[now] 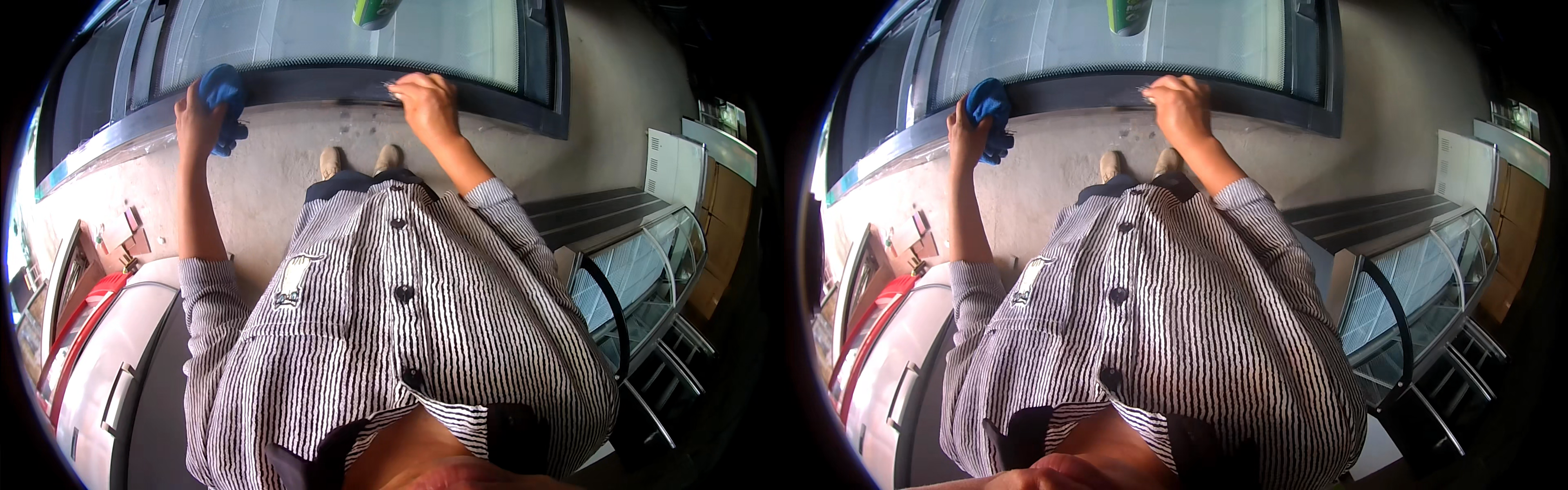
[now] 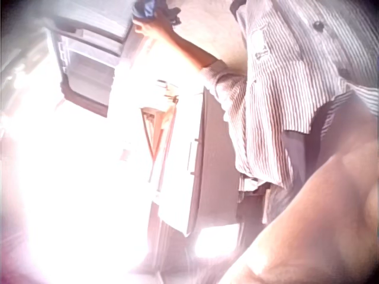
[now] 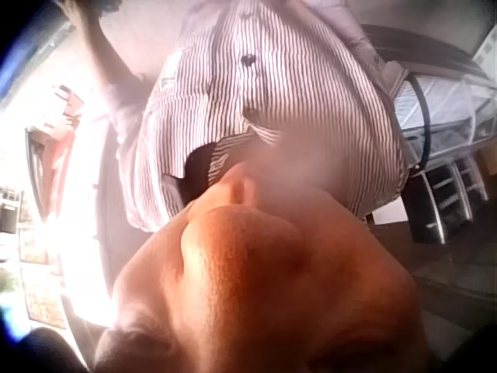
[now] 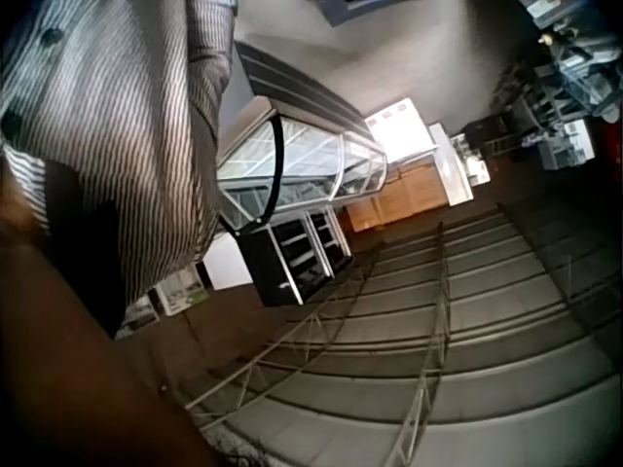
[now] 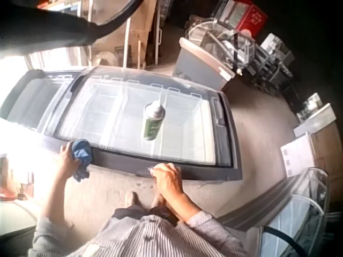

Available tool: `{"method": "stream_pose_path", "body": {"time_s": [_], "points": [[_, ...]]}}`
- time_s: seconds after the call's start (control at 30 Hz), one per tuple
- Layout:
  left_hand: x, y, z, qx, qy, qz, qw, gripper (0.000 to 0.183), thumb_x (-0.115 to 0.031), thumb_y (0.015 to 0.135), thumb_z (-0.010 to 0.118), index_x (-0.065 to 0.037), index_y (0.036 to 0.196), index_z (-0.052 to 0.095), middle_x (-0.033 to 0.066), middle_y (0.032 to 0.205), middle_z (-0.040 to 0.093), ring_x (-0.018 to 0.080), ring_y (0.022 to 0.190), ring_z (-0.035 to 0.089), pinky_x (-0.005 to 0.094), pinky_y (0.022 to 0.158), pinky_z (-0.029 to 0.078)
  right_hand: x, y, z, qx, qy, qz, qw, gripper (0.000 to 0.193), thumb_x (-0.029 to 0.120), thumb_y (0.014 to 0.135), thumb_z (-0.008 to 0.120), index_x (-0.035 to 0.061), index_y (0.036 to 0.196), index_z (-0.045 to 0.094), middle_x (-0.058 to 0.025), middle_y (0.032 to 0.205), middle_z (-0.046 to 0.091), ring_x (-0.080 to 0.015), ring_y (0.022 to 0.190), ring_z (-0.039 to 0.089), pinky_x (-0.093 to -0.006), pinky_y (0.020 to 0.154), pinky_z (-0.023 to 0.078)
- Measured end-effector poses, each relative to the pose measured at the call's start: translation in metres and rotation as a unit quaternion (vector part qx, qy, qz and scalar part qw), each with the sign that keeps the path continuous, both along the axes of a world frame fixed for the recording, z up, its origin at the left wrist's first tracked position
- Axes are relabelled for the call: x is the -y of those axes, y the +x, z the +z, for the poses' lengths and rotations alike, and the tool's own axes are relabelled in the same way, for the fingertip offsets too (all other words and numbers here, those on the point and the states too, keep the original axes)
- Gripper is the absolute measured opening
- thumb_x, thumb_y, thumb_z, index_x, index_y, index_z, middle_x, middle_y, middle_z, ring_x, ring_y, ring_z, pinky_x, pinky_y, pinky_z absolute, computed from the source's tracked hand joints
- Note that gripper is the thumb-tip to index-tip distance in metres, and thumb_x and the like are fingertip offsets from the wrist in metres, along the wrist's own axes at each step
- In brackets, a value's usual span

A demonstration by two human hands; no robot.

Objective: The person cleans the front frame of a glass display case using a blue cloth and a green spray can. They repeatedly spray the surface and wipe it down with the cloth, focusing on the lower edge and corners of the case.

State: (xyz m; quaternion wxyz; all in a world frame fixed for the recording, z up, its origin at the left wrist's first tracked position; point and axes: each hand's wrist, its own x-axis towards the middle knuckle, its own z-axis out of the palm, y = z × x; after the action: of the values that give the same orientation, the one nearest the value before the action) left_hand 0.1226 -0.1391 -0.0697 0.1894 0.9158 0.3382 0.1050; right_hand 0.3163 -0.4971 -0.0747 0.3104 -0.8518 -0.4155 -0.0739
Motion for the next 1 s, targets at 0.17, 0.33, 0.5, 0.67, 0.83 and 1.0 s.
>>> {"method": "stream_pose_path", "body": {"time_s": [0.17,0.33,0.5,0.67,0.83,1.0], "points": [[-0.002,0.002,-0.001,-0.01,-0.013,0.005,1.0,0.073,-0.03,0.079,0.071,-0.019,0.145,0.043,0.0242,0.131,0.054,0.0409,0.124,0.052,0.0459,0.103,0.044,-0.021,-0.005,0.004,0.032,0.017,0.042,0.998,0.011,0.006,0.079,0.071,0.0128,0.086,0.077,0.0015,0.09,0.071,-0.0217,0.086,0.063,-0.0352,0.078,0.049],[-0.005,-0.002,-0.003,-0.011,-0.021,0.02,1.0,0.07,-0.031,0.079,0.072,-0.018,0.143,0.046,0.0239,0.132,0.053,0.0408,0.123,0.053,0.0461,0.102,0.045,0.004,0.004,-0.003,0.002,0.016,-0.005,1.0,0.013,0.006,0.081,0.066,0.0124,0.079,0.077,0.0012,0.087,0.072,-0.0224,0.082,0.063,-0.0374,0.077,0.048],[0.012,0.004,0.004,-0.001,0.026,0.012,1.0,0.065,-0.029,0.079,0.072,-0.018,0.14,0.05,0.0208,0.134,0.052,0.0407,0.121,0.054,0.0472,0.1,0.046,-0.011,-0.011,-0.002,0.016,0.02,0.019,0.999,0.012,0.003,0.078,0.07,0.0115,0.085,0.076,-0.0026,0.09,0.071,-0.0242,0.084,0.063,-0.0364,0.078,0.05],[0.058,0.018,-0.005,0.038,0.125,-0.054,0.99,0.058,-0.027,0.076,0.076,-0.015,0.131,0.06,0.013,0.134,0.054,0.0382,0.115,0.055,0.0454,0.098,0.045,0.024,-0.002,0.004,-0.054,0.065,-0.015,0.996,0.015,0.002,0.078,0.071,0.008,0.091,0.076,-0.0062,0.093,0.072,-0.0258,0.085,0.066,-0.037,0.079,0.052],[0.15,0.067,0.009,0.083,0.069,-0.125,0.986,0.055,-0.022,0.072,0.079,-0.013,0.123,0.063,0.0103,0.128,0.057,0.0363,0.107,0.056,0.0433,0.09,0.049,0.098,0.007,0.036,-0.142,0.155,-0.188,0.959,0.017,0.003,0.086,0.068,0.0056,0.101,0.076,-0.0099,0.099,0.072,-0.0199,0.091,0.069,-0.0295,0.08,0.054],[0.24,0.12,0.005,0.103,-0.03,-0.196,0.975,0.055,-0.024,0.069,0.083,-0.014,0.12,0.064,0.0089,0.122,0.057,0.0363,0.102,0.056,0.0433,0.087,0.052,0.152,0.008,0.049,-0.14,0.22,-0.291,0.92,0.017,0.007,0.092,0.069,0.0034,0.107,0.075,-0.0039,0.104,0.07,-0.0103,0.092,0.063,-0.0238,0.083,0.05]]}}
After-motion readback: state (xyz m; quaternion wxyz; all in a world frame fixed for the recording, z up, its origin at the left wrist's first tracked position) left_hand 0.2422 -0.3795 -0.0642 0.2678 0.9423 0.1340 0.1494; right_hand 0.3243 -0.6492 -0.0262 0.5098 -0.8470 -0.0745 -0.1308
